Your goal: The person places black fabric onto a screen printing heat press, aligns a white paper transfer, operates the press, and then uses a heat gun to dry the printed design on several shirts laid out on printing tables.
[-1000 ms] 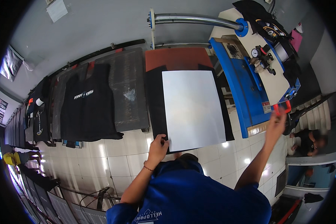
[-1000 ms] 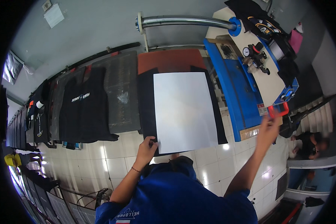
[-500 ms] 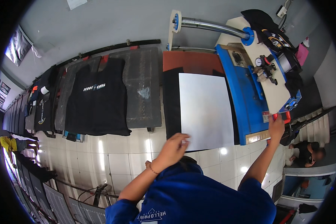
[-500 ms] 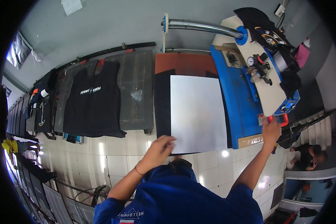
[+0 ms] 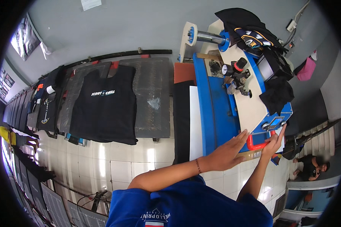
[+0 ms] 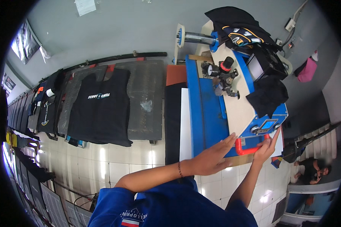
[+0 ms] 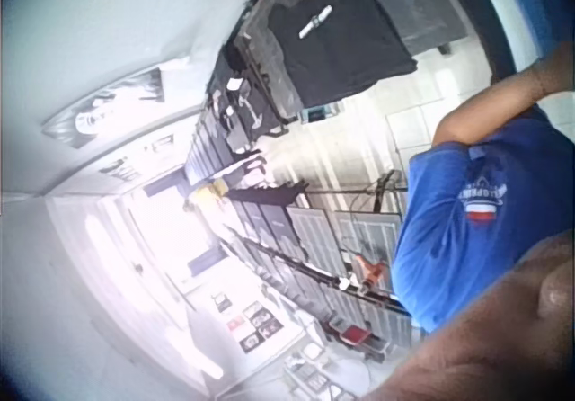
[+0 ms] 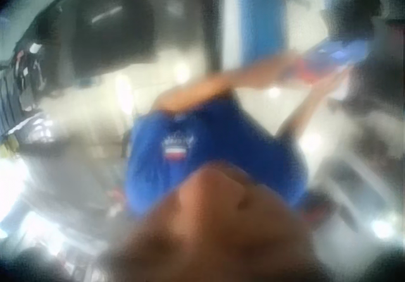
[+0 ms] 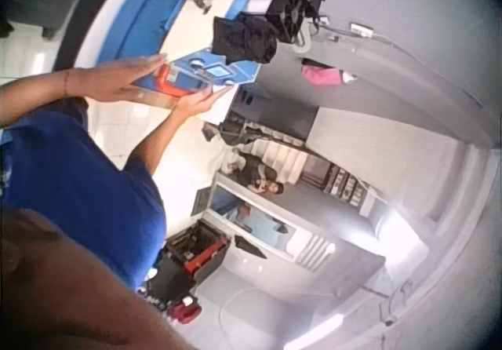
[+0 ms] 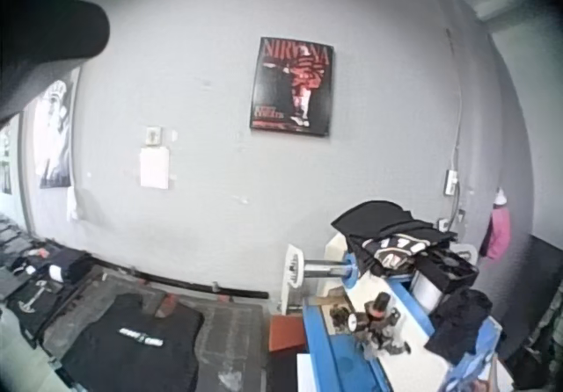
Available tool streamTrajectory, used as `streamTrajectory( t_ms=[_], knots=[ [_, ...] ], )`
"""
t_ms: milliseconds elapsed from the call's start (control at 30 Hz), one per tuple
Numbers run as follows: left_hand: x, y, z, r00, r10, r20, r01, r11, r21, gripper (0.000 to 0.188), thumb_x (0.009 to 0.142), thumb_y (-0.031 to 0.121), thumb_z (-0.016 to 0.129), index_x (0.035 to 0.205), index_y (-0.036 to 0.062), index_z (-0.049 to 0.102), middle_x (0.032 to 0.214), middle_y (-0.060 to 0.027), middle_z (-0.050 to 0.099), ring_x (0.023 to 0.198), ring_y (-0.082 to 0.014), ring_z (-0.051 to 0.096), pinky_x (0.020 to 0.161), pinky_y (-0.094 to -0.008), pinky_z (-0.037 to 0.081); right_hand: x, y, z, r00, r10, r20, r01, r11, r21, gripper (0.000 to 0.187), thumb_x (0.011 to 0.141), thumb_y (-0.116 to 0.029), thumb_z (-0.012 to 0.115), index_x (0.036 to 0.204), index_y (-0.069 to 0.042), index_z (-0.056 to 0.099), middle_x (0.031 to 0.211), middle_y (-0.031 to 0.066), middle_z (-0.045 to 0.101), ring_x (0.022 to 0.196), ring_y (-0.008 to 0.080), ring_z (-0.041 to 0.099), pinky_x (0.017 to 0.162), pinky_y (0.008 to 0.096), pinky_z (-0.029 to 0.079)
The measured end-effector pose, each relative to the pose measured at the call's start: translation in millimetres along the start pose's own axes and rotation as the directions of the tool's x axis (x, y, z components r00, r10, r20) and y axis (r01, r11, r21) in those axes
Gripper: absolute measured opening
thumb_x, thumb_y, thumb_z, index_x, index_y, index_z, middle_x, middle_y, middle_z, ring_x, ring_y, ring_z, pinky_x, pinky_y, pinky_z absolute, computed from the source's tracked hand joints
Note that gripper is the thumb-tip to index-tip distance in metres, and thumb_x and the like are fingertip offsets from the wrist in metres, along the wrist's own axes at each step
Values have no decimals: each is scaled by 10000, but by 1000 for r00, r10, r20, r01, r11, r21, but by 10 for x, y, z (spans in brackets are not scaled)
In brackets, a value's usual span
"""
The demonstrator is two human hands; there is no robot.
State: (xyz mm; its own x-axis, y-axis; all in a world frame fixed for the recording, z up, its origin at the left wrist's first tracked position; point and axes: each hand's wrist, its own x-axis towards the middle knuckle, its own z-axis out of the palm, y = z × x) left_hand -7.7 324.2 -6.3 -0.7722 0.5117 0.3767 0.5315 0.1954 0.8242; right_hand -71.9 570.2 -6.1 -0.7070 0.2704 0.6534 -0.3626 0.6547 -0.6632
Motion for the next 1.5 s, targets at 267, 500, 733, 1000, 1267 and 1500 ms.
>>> streamTrajectory(
  t_ms=[267, 500, 733, 1000, 1267, 1500],
  knots=[
    [-488, 415, -183, 999, -42, -25, 44, 996, 76, 888, 923, 270, 605, 1498, -71, 20, 1567, -287, 32, 1467, -371, 103, 1178, -475, 176, -289, -553, 11, 1000, -2, -20, 4, 995, 103, 599, 876, -122, 342, 1456, 21, 379, 548, 1, 419, 487, 84, 387, 527, 241, 345],
    [-678, 298, -390, 1000, -11, 5, 11, 1000, 6, 838, 938, 292, 572, 1497, -73, 64, 1570, -279, 30, 1463, -359, 124, 1180, -443, 195, -376, -640, 103, 999, -41, -18, 42, 998, 51, 521, 931, -121, 327, 1424, -4, 445, 521, -12, 394, 470, 89, 389, 501, 250, 344],
    [-1913, 567, -638, 995, -78, 54, 83, 993, -88, 639, 962, 271, 547, 1464, -29, 290, 1497, -236, 332, 1343, -366, 400, 1138, -409, 308, -388, -869, -7, 991, 125, 40, -122, 989, -79, 462, 991, -122, 390, 1450, -75, 410, 1113, 162, 662, 616, 133, 521, 568, 281, 452],
    [-4693, 570, -1077, 593, -736, -326, 605, 675, -422, 451, 1000, 262, 504, 1363, -5, 492, 1312, -195, 575, 1127, -252, 604, 994, -339, 448, -1295, -1990, 737, 1000, 8, 8, -9, 970, 245, 301, 1018, -151, 462, 1263, -4, 559, 892, 67, 591, 775, 149, 519, 688, 297, 449],
    [-5685, 439, -1446, 285, -672, -684, 461, 721, -517, 429, 1011, 278, 486, 1332, -4, 521, 1264, -146, 611, 1081, -217, 609, 971, -338, 462, -2184, -3572, 2686, 578, -280, 766, -159, 883, 443, 205, 998, -132, 487, 1131, -20, 596, 760, -5, 505, 686, 71, 482, 655, 227, 418],
    [-6671, 510, -1978, 47, -630, -775, 462, 702, -542, 420, 1014, 286, 491, 1327, 8, 529, 1246, -127, 622, 1110, -212, 582, 980, -333, 437, -3406, -5330, 4295, 81, -540, 838, -166, 821, 546, 172, 954, -110, 549, 1054, 3, 631, 719, 20, 582, 667, 81, 557, 623, 238, 459]
  ],
)
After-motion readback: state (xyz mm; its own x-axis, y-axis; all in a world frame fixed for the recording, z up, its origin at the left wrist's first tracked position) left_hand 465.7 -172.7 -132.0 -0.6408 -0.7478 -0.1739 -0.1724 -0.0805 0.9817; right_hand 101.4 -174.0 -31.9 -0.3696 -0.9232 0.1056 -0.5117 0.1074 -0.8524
